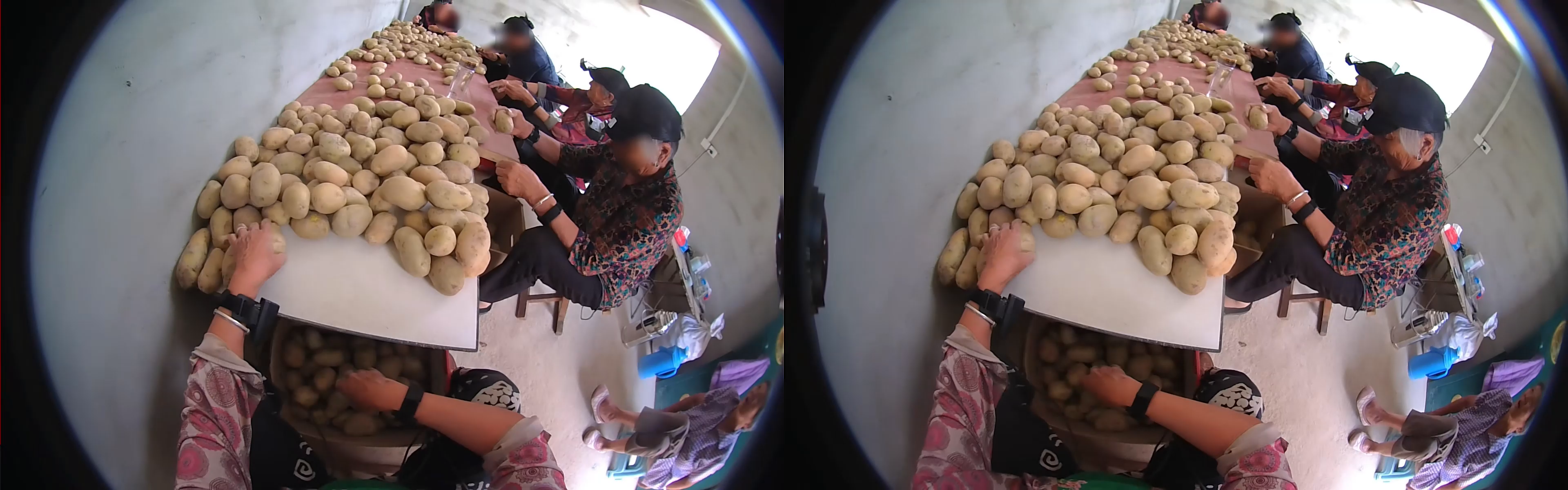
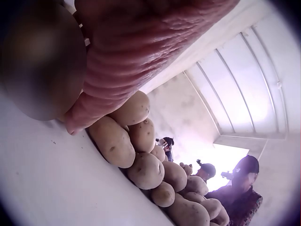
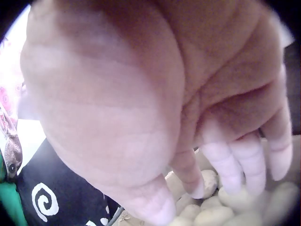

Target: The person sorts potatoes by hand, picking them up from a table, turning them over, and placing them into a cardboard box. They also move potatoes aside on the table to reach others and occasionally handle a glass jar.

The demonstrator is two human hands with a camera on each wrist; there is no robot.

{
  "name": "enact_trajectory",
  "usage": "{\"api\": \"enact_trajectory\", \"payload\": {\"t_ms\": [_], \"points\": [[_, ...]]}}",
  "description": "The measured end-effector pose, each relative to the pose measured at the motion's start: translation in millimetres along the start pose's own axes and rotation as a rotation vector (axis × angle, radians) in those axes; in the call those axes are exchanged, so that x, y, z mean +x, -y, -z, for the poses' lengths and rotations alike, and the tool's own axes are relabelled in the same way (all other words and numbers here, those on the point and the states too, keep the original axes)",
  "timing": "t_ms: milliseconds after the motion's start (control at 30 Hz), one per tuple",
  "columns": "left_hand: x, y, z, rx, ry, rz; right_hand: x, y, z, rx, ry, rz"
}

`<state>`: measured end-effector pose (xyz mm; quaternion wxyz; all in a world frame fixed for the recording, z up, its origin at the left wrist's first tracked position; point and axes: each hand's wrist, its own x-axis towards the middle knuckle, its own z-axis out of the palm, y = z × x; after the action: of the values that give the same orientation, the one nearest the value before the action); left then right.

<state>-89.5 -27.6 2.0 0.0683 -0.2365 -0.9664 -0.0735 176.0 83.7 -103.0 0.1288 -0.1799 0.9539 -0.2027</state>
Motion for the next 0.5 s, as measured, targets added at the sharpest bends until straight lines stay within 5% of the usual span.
{"api": "enact_trajectory", "payload": {"t_ms": [67,200,300,433,500], "points": [[1,-3,-4,-0.026,0.016,-0.040,0,1,9,0.021,0.098,-0.049],[2,-12,-16,-0.232,0.149,-0.220,-1,1,12,0.016,0.006,-0.040],[-14,-27,-17,-0.284,0.069,-0.338,5,5,44,0.062,0.065,-0.061],[-43,-51,-27,-0.360,0.115,-0.458,8,-2,115,0.609,-0.215,0.082],[-60,-59,-27,-0.644,0.102,-0.616,13,-9,123,0.907,-0.642,0.014]]}}
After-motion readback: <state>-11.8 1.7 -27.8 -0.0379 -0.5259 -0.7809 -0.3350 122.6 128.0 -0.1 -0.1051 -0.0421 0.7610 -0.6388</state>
